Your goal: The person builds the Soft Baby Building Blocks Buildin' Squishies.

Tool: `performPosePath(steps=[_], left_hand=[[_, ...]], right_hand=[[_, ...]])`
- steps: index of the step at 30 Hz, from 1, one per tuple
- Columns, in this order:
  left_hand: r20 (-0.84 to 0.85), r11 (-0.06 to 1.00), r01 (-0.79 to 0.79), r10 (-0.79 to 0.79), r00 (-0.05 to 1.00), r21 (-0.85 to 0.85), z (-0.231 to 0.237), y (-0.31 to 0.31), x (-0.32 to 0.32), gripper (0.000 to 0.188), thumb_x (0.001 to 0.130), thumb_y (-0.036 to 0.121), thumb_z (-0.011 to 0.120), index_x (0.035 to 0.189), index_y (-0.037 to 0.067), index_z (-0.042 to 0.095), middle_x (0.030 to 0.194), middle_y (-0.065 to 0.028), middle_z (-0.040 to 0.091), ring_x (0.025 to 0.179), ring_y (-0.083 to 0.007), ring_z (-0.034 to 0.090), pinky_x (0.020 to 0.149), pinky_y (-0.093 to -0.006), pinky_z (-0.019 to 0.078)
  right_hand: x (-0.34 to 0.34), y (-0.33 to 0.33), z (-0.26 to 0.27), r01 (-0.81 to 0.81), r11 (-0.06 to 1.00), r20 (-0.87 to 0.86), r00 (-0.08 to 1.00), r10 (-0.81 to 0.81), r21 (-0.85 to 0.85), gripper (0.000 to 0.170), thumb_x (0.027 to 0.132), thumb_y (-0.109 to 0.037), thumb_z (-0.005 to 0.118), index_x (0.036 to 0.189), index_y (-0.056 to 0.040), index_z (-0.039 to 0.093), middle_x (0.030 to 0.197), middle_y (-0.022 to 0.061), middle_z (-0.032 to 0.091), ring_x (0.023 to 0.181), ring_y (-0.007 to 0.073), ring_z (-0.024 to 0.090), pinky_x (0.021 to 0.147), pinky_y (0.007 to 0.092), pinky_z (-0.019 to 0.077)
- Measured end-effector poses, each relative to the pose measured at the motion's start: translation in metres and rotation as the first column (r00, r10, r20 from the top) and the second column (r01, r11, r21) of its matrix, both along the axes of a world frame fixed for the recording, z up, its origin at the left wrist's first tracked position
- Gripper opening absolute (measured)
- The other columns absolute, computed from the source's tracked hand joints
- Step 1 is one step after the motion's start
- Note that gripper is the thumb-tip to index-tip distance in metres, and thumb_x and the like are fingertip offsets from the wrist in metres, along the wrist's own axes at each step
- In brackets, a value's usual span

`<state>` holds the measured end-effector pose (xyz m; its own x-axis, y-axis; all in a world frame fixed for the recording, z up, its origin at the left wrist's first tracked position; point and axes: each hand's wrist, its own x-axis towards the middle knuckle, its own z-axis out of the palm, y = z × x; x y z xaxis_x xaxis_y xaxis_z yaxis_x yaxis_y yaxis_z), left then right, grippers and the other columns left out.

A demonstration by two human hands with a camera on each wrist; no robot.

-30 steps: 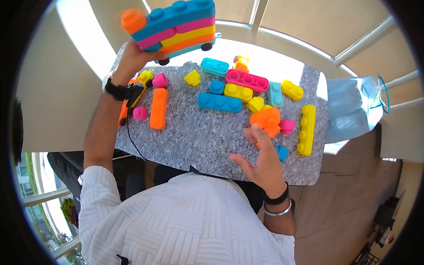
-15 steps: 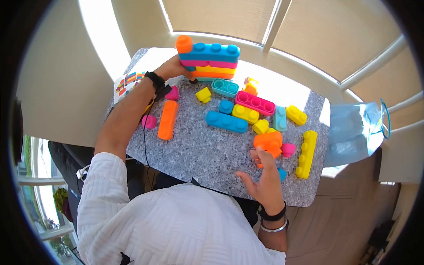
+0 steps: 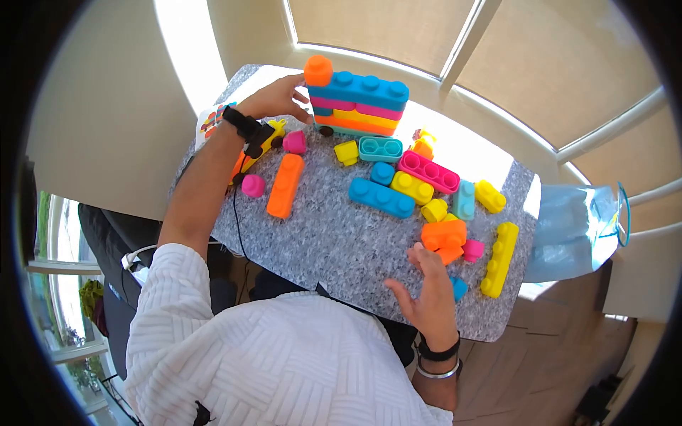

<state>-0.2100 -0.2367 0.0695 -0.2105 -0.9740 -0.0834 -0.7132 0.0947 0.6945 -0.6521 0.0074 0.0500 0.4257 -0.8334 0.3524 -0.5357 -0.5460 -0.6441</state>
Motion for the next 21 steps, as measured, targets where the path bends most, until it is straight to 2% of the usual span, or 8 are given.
performPosePath(steps=[3, 5, 6, 9, 10, 12, 16, 21], left_hand=[[-0.039, 0.988, -0.019, 0.013, 0.999, -0.152, 0.022, 0.031, 0.029, 0.076, 0.081, 0.029, 0.098, 0.146, 0.007, 0.064, 0.143, -0.0152, 0.072, 0.122, -0.0335, 0.073, 0.102, -0.0449, 0.0617], [0.053, 0.984, -0.102, 0.110, 0.992, -0.149, 0.031, 0.059, 0.044, 0.075, 0.086, 0.031, 0.096, 0.148, 0.008, 0.062, 0.146, -0.0142, 0.071, 0.124, -0.0305, 0.072, 0.103, -0.0439, 0.0613], [0.169, 0.977, -0.128, 0.157, 0.973, -0.171, 0.031, 0.076, 0.049, 0.071, 0.088, 0.038, 0.093, 0.146, 0.007, 0.064, 0.143, -0.0125, 0.072, 0.122, -0.0322, 0.073, 0.102, -0.0457, 0.0615], [0.365, 0.958, -0.112, 0.206, 0.908, -0.263, -0.008, 0.115, 0.069, 0.074, 0.082, 0.035, 0.095, 0.144, 0.006, 0.065, 0.140, -0.0159, 0.074, 0.125, -0.0355, 0.072, 0.107, -0.0443, 0.0568], [0.364, 0.957, -0.120, 0.214, 0.906, -0.263, -0.013, 0.121, 0.069, 0.074, 0.082, 0.035, 0.095, 0.144, 0.006, 0.065, 0.140, -0.0159, 0.074, 0.125, -0.0355, 0.072, 0.107, -0.0443, 0.0568], [0.454, 0.970, -0.236, 0.238, 0.859, -0.063, -0.021, 0.134, 0.068, 0.078, 0.077, 0.028, 0.094, 0.145, 0.007, 0.063, 0.137, -0.0187, 0.073, 0.126, -0.0371, 0.071, 0.106, -0.0449, 0.0554], [0.420, 0.952, -0.289, 0.304, 0.855, -0.100, -0.040, 0.148, 0.055, 0.087, 0.073, 0.023, 0.092, 0.150, 0.009, 0.055, 0.131, -0.0218, 0.074, 0.124, -0.0422, 0.070, 0.103, -0.0504, 0.0558], [0.392, 0.937, -0.332, 0.348, 0.851, -0.112, -0.037, 0.151, 0.047, 0.091, 0.076, 0.025, 0.093, 0.155, 0.009, 0.053, 0.132, -0.0243, 0.073, 0.124, -0.0437, 0.070, 0.104, -0.0510, 0.0558]], right_hand=[[0.000, 0.000, -0.002, 0.003, 1.000, 0.010, 1.000, -0.003, 0.021, 0.084, 0.085, -0.016, 0.096, 0.153, 0.0035, 0.050, 0.127, 0.0221, 0.070, 0.111, 0.0363, 0.073, 0.097, 0.0428, 0.0616], [-0.001, -0.001, -0.004, 0.000, 0.999, 0.013, 1.000, -0.001, 0.033, 0.085, 0.085, -0.016, 0.096, 0.154, 0.0034, 0.050, 0.127, 0.0219, 0.070, 0.111, 0.0363, 0.073, 0.096, 0.0425, 0.0615], [-0.001, -0.002, -0.005, 0.005, 0.999, 0.011, 1.000, -0.005, 0.042, 0.084, 0.085, -0.016, 0.096, 0.153, 0.0034, 0.051, 0.126, 0.0217, 0.070, 0.110, 0.0359, 0.073, 0.095, 0.0421, 0.0612], [0.001, -0.004, -0.005, -0.008, 0.998, -0.001, 1.000, 0.008, 0.058, 0.083, 0.085, -0.015, 0.096, 0.153, 0.0037, 0.051, 0.125, 0.0214, 0.071, 0.107, 0.0353, 0.073, 0.094, 0.0422, 0.0606], [0.003, -0.006, -0.005, -0.017, 0.998, -0.009, 1.000, 0.018, 0.065, 0.083, 0.085, -0.015, 0.096, 0.152, 0.0039, 0.052, 0.124, 0.0213, 0.071, 0.106, 0.0351, 0.073, 0.093, 0.0425, 0.0602], [0.006, -0.006, -0.004, -0.031, 0.998, -0.017, 0.999, 0.032, 0.061, 0.082, 0.085, -0.015, 0.096, 0.152, 0.0041, 0.053, 0.123, 0.0211, 0.072, 0.105, 0.0349, 0.073, 0.093, 0.0431, 0.0599], [0.010, -0.005, -0.003, -0.040, 0.998, -0.036, 0.998, 0.042, 0.045, 0.080, 0.085, -0.015, 0.095, 0.151, 0.0047, 0.053, 0.120, 0.0208, 0.073, 0.103, 0.0351, 0.073, 0.093, 0.0443, 0.0595], [0.008, -0.001, -0.004, -0.026, 0.999, -0.040, 0.999, 0.027, 0.039, 0.080, 0.086, -0.016, 0.095, 0.151, 0.0041, 0.053, 0.119, 0.0208, 0.073, 0.102, 0.0348, 0.074, 0.092, 0.0436, 0.0599]])
